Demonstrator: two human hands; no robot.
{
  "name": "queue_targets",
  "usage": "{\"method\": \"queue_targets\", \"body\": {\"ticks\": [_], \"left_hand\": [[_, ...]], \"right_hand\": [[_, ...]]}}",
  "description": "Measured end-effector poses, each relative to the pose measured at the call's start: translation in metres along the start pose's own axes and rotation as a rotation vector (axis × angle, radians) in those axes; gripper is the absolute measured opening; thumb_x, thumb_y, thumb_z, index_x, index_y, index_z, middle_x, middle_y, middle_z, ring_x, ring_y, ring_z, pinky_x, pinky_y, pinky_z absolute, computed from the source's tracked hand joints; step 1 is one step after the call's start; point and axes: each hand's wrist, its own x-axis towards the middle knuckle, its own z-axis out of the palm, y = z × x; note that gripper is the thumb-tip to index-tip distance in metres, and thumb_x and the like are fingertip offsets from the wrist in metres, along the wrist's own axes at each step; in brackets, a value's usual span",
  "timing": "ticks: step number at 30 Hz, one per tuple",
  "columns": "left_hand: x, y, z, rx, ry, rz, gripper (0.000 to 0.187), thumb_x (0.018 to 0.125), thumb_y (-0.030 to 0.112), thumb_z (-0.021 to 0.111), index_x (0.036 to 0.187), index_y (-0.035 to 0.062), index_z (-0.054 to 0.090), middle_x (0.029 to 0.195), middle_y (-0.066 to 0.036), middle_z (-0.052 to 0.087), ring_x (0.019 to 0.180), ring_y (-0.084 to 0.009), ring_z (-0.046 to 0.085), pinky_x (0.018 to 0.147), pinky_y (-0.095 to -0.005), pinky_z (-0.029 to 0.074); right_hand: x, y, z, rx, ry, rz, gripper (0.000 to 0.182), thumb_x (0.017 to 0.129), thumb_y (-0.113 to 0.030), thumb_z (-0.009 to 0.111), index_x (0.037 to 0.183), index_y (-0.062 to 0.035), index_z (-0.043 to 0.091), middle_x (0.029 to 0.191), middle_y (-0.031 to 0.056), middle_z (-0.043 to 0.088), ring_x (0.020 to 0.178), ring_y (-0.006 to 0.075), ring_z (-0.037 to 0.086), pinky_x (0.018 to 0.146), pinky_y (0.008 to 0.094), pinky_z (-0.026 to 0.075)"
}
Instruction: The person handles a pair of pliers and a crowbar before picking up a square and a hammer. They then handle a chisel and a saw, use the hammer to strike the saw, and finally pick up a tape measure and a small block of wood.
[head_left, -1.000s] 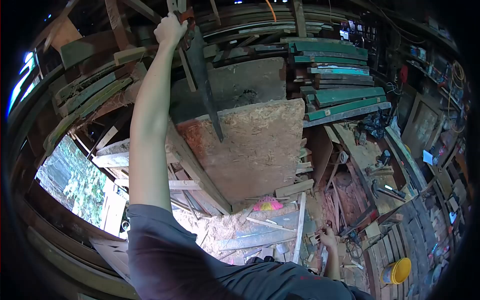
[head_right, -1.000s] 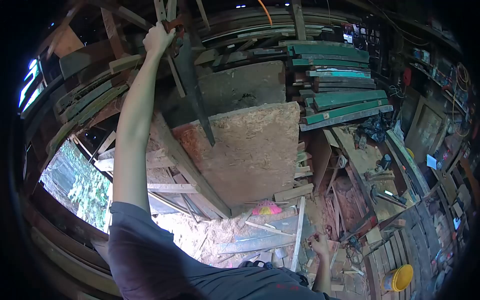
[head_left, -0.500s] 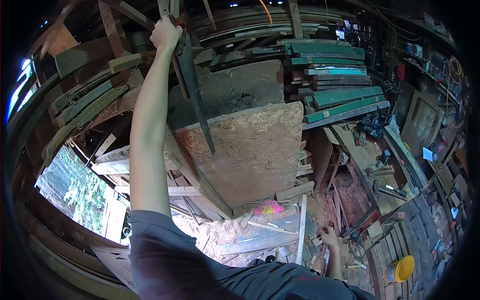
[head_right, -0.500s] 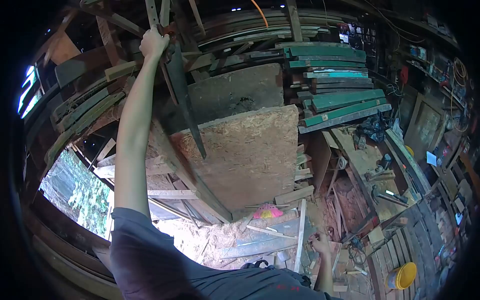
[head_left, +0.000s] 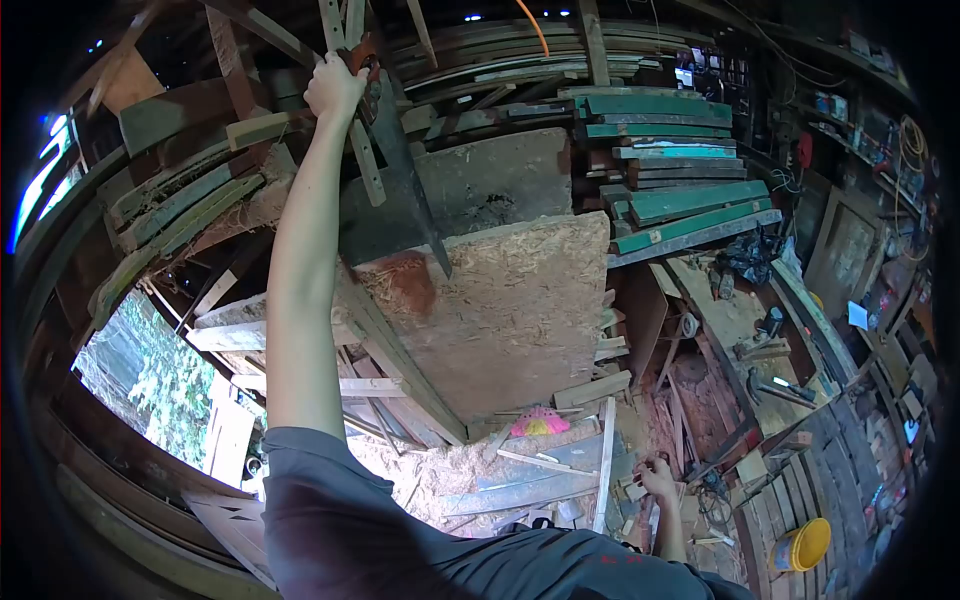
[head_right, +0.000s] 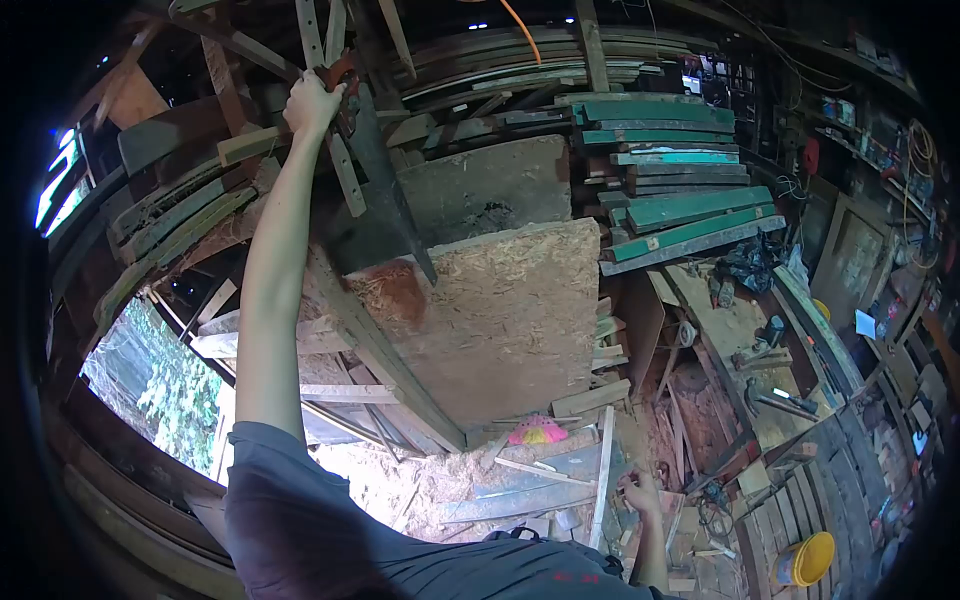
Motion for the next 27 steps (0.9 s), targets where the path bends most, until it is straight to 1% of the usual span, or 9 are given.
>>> {"method": "queue_targets", "body": {"ticks": [5, 8, 11, 13, 18, 20, 27], "left_hand": [[-0.008, 0.0, -0.004, -0.004, -0.045, -0.007, 0.058, 0.074, 0.045, 0.068, 0.111, 0.0036, 0.05, 0.105, -0.016, 0.06, 0.094, -0.0338, 0.062, 0.077, -0.0441, 0.051], [-0.015, 0.001, -0.001, 0.008, -0.037, 0.009, 0.06, 0.074, 0.048, 0.067, 0.111, 0.0033, 0.05, 0.106, -0.017, 0.06, 0.093, -0.0341, 0.063, 0.077, -0.0443, 0.051], [-0.019, 0.001, 0.005, 0.028, -0.012, 0.027, 0.06, 0.074, 0.049, 0.066, 0.109, 0.0031, 0.05, 0.105, -0.017, 0.06, 0.092, -0.0341, 0.063, 0.075, -0.0445, 0.051], [-0.02, 0.002, 0.005, 0.039, -0.014, 0.036, 0.06, 0.074, 0.049, 0.066, 0.109, 0.0029, 0.05, 0.105, -0.018, 0.061, 0.092, -0.0341, 0.063, 0.075, -0.0445, 0.051], [-0.02, 0.004, 0.002, 0.101, 0.059, 0.06, 0.06, 0.074, 0.052, 0.064, 0.105, 0.0025, 0.052, 0.097, -0.016, 0.063, 0.088, -0.0334, 0.064, 0.073, -0.0436, 0.051], [-0.017, 0.003, 0.002, 0.122, 0.047, 0.058, 0.06, 0.074, 0.053, 0.063, 0.105, 0.0026, 0.052, 0.097, -0.016, 0.063, 0.088, -0.033, 0.065, 0.073, -0.0432, 0.051], [-0.004, 0.008, -0.01, 0.163, -0.051, 0.04, 0.056, 0.075, 0.052, 0.062, 0.103, 0.0032, 0.061, 0.095, -0.016, 0.066, 0.088, -0.0316, 0.065, 0.074, -0.0408, 0.052]], "right_hand": [[0.0, 0.0, 0.0, -0.024, 0.003, -0.068, 0.008, 0.082, -0.003, 0.052, 0.083, 0.001, 0.058, 0.069, 0.0079, 0.06, 0.056, 0.0153, 0.061, 0.047, 0.0274, 0.047], [-0.006, -0.01, -0.002, -0.014, -0.01, -0.028, 0.008, 0.082, -0.003, 0.052, 0.083, 0.0007, 0.058, 0.068, 0.0076, 0.06, 0.056, 0.0151, 0.06, 0.048, 0.0277, 0.047], [0.0, 0.007, -0.006, -0.045, -0.031, -0.007, 0.008, 0.082, -0.003, 0.052, 0.083, 0.0004, 0.058, 0.068, 0.0074, 0.06, 0.057, 0.015, 0.06, 0.049, 0.028, 0.047], [-0.001, 0.007, -0.006, -0.01, -0.043, 0.013, 0.008, 0.082, -0.003, 0.052, 0.083, 0.0002, 0.059, 0.068, 0.0074, 0.06, 0.057, 0.015, 0.06, 0.049, 0.0278, 0.047], [-0.012, -0.009, -0.007, 0.003, -0.024, 0.053, 0.008, 0.083, -0.003, 0.051, 0.085, -0.0007, 0.058, 0.069, 0.0072, 0.061, 0.058, 0.0149, 0.06, 0.049, 0.0277, 0.047], [-0.006, 0.009, -0.01, -0.031, -0.027, 0.025, 0.008, 0.083, -0.003, 0.05, 0.085, -0.001, 0.058, 0.07, 0.007, 0.061, 0.058, 0.0145, 0.06, 0.049, 0.0278, 0.047], [-0.015, 0.004, -0.012, 0.009, -0.032, 0.033, 0.009, 0.084, -0.003, 0.049, 0.083, -0.0013, 0.058, 0.072, 0.0063, 0.061, 0.058, 0.0142, 0.06, 0.048, 0.0271, 0.047]]}}
